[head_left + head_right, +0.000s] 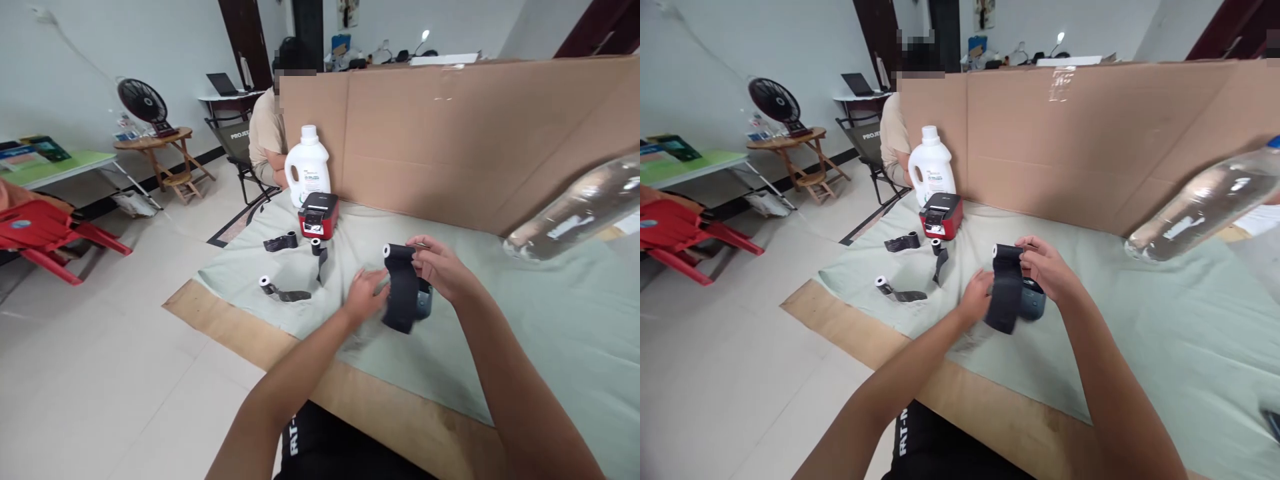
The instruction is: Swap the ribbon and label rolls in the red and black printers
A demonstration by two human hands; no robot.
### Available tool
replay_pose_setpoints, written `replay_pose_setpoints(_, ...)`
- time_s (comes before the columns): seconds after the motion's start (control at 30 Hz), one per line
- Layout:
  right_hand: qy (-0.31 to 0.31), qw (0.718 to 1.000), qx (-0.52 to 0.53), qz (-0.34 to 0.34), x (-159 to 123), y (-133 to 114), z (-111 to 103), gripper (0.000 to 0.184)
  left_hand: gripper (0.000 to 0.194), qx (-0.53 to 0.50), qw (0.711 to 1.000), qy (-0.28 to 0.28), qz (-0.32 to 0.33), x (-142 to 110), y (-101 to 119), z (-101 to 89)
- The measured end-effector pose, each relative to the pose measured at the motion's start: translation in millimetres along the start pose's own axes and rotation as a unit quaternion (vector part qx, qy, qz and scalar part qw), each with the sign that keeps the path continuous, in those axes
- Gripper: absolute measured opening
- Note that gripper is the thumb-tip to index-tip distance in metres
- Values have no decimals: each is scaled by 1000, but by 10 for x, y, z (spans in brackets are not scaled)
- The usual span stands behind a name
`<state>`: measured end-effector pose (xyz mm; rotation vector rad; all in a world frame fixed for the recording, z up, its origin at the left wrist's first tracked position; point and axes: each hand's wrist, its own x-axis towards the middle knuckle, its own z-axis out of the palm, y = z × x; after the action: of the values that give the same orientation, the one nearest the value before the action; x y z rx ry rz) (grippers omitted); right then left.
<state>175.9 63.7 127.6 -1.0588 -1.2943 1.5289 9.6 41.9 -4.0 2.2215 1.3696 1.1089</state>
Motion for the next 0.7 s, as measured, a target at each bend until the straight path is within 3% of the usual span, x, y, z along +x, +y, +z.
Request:
replay_pose_setpoints(0.13,78,992,-94,34,-114,166,-425,30,63,-1,999,17,31,-32,100,-33)
replay_pose_setpoints(0.27,86,964,-250,36,-56,401,-571,29,70,30,996,-25,75,-17,164,31)
replay_pose_setpoints(0.33,70,933,-352,-2,-35,480,-587,25,67,42,993,-48,103,-12,154,66)
replay_pose_setpoints(0.43,35,862,-501,-65,-40,539,-575,21,66,55,986,-65,145,-24,112,68)
replay_pose_setpoints(0.53,37,817,-570,-74,-65,541,-552,25,64,57,981,-54,175,-51,82,25)
replay_pose_setpoints(0.7,77,831,-548,-59,-66,517,-564,34,49,75,974,-8,212,-84,87,7)
